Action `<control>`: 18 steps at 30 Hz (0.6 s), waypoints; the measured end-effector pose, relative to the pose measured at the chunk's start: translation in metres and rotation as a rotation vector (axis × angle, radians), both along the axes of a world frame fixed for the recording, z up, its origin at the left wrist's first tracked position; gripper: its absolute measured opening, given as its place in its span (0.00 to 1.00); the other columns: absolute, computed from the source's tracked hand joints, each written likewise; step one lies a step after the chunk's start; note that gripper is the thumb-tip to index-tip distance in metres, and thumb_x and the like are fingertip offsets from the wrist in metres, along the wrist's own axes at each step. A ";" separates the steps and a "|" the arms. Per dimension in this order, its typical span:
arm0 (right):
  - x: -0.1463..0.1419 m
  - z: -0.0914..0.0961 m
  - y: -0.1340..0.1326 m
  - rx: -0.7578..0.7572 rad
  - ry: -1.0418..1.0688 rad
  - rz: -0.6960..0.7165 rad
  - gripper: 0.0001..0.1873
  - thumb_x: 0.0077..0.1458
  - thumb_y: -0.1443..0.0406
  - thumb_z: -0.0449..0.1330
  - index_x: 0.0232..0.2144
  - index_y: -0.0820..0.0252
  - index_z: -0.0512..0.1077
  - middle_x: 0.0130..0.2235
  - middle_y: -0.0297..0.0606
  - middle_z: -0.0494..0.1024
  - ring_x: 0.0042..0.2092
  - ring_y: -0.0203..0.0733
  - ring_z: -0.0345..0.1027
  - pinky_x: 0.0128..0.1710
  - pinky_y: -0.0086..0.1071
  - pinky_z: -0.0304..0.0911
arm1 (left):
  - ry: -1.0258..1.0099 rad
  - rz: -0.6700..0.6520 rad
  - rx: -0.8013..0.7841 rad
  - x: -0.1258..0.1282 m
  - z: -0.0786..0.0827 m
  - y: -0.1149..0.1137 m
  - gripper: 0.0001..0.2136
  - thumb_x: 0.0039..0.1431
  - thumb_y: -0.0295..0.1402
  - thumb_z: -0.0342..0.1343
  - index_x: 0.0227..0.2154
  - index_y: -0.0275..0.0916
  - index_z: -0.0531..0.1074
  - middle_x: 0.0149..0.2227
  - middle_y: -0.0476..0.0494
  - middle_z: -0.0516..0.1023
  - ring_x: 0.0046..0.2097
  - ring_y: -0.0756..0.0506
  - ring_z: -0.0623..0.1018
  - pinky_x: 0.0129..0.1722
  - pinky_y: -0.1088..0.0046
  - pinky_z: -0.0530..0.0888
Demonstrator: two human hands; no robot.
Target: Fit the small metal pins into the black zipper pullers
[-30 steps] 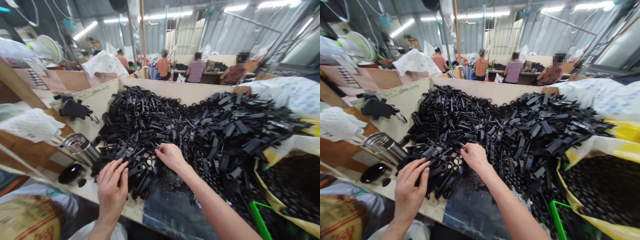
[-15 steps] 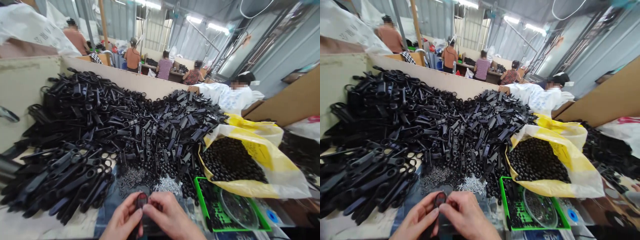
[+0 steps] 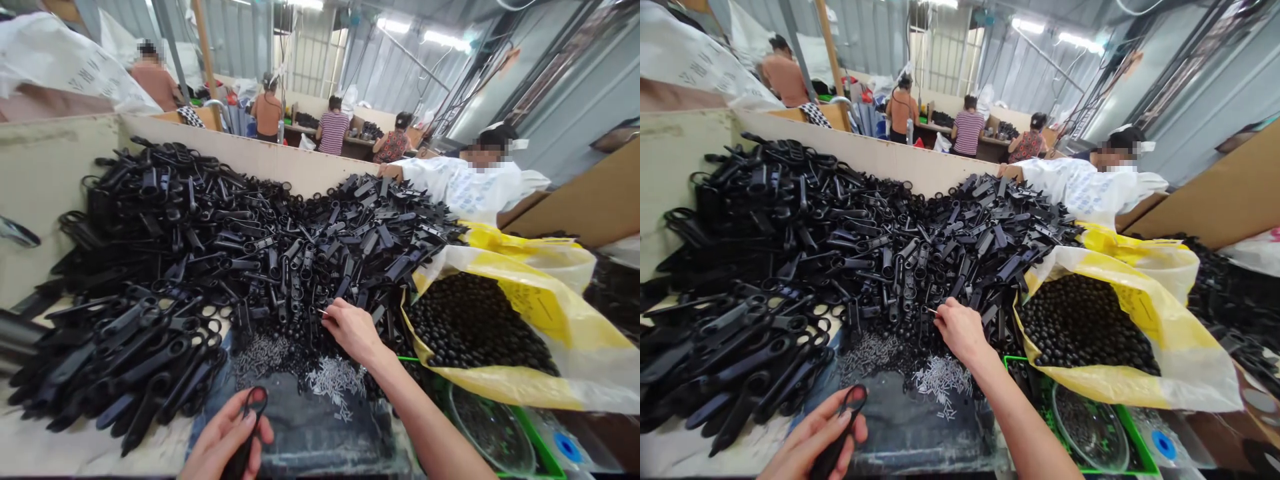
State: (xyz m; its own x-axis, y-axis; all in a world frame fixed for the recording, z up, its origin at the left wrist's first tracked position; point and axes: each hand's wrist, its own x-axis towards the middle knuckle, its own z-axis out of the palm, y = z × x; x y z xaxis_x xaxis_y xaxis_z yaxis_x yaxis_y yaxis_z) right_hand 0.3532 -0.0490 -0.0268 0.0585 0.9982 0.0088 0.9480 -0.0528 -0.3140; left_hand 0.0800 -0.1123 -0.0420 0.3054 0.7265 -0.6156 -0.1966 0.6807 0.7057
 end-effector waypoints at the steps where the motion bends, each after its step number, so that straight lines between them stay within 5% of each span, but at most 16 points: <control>1: -0.001 0.000 0.000 -0.007 -0.009 0.012 0.06 0.60 0.69 0.64 0.30 0.57 0.76 0.37 0.35 0.77 0.37 0.41 0.76 0.34 0.28 0.62 | -0.017 0.009 -0.025 -0.001 0.003 0.000 0.31 0.44 0.48 0.74 0.48 0.36 0.74 0.28 0.44 0.81 0.22 0.52 0.69 0.20 0.79 0.62; 8: 0.006 0.017 -0.031 0.096 0.082 0.032 0.06 0.67 0.65 0.57 0.38 0.57 0.74 0.45 0.38 0.77 0.38 0.39 0.74 0.36 0.29 0.65 | -0.156 -0.030 -0.140 -0.001 0.013 -0.003 0.27 0.52 0.43 0.69 0.52 0.35 0.74 0.35 0.37 0.83 0.29 0.49 0.73 0.27 0.75 0.67; 14: -0.054 0.009 -0.090 0.214 0.551 0.159 0.04 0.66 0.65 0.58 0.37 0.56 0.74 0.47 0.41 0.81 0.33 0.38 0.75 0.33 0.29 0.70 | -0.201 -0.068 -0.084 0.004 0.019 -0.010 0.22 0.57 0.43 0.66 0.51 0.36 0.76 0.38 0.40 0.82 0.32 0.49 0.74 0.31 0.74 0.68; 18: -0.088 -0.008 -0.107 0.286 0.576 0.312 0.13 0.66 0.66 0.59 0.53 0.56 0.72 0.46 0.43 0.82 0.41 0.42 0.80 0.37 0.30 0.76 | -0.152 -0.039 -0.048 0.001 0.012 -0.019 0.24 0.55 0.44 0.67 0.51 0.36 0.76 0.31 0.47 0.79 0.31 0.49 0.73 0.31 0.74 0.67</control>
